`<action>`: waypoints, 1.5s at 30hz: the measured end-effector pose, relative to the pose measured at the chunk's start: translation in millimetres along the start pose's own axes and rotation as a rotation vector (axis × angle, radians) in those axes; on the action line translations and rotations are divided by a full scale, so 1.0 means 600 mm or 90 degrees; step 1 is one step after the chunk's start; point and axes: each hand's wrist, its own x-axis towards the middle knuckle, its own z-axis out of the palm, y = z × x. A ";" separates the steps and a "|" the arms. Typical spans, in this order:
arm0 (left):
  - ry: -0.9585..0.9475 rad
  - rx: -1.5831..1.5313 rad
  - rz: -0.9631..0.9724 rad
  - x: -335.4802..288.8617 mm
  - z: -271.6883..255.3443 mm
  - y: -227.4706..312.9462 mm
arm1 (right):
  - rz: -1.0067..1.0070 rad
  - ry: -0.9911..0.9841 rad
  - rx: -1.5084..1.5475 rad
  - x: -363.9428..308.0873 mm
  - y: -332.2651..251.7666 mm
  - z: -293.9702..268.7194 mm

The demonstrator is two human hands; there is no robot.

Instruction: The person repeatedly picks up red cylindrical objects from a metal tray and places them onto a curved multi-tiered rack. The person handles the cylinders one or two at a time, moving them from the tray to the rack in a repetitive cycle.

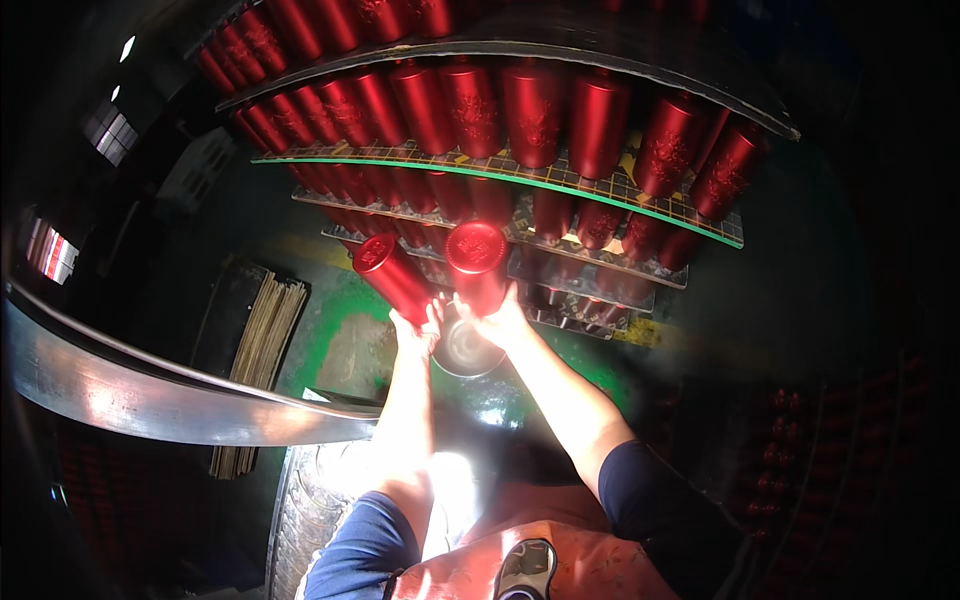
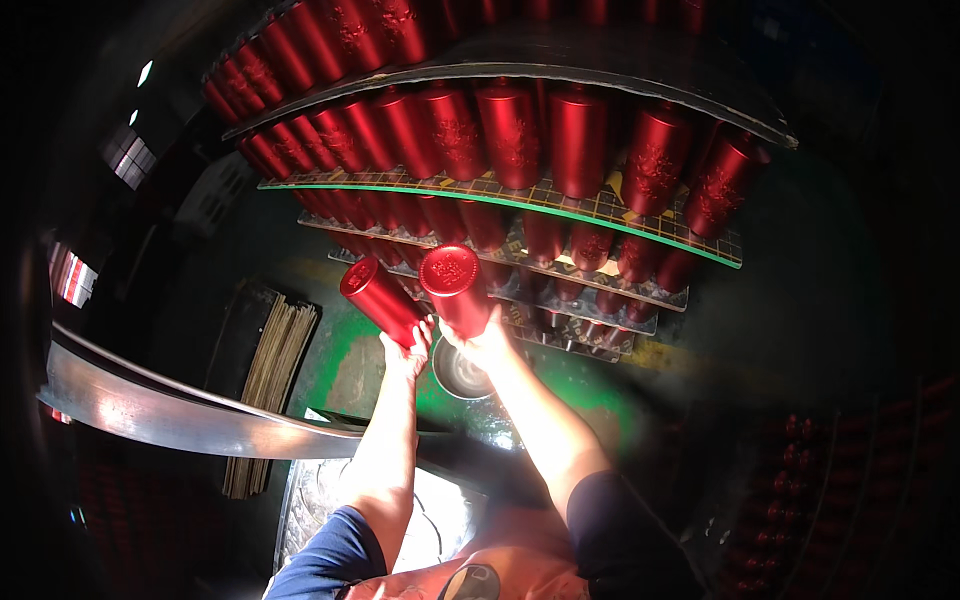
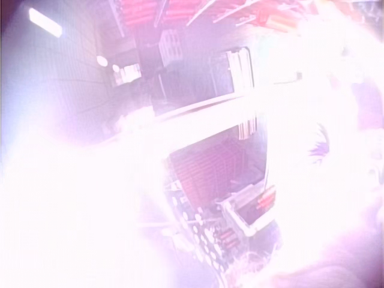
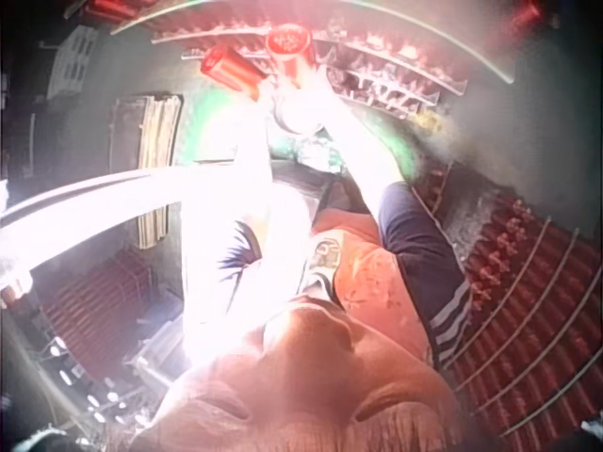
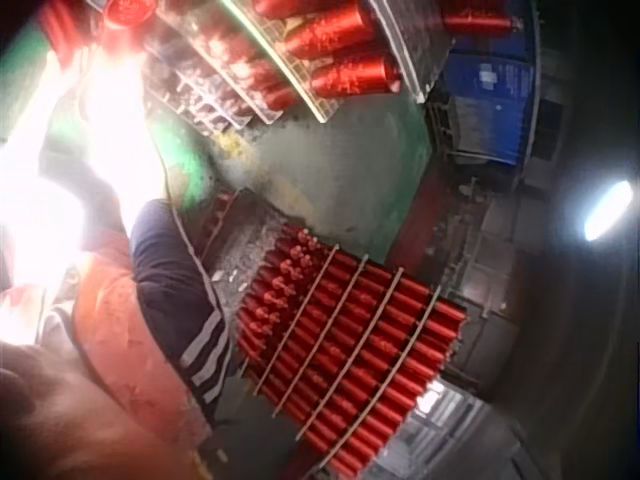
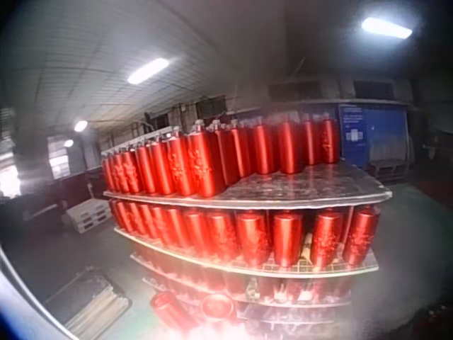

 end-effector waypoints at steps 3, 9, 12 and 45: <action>-0.004 -0.048 0.005 0.008 0.017 0.009 | 0.054 0.002 -0.014 0.024 0.002 0.008; -0.050 -0.084 0.012 0.013 0.042 0.028 | 0.031 -0.001 -0.069 0.021 0.039 0.060; -0.071 -0.091 0.002 0.012 0.051 0.014 | 0.022 -0.021 -0.128 0.000 0.030 0.070; 0.813 1.150 0.934 -1.102 -0.296 0.130 | -0.154 -0.150 -0.745 -0.481 0.505 0.075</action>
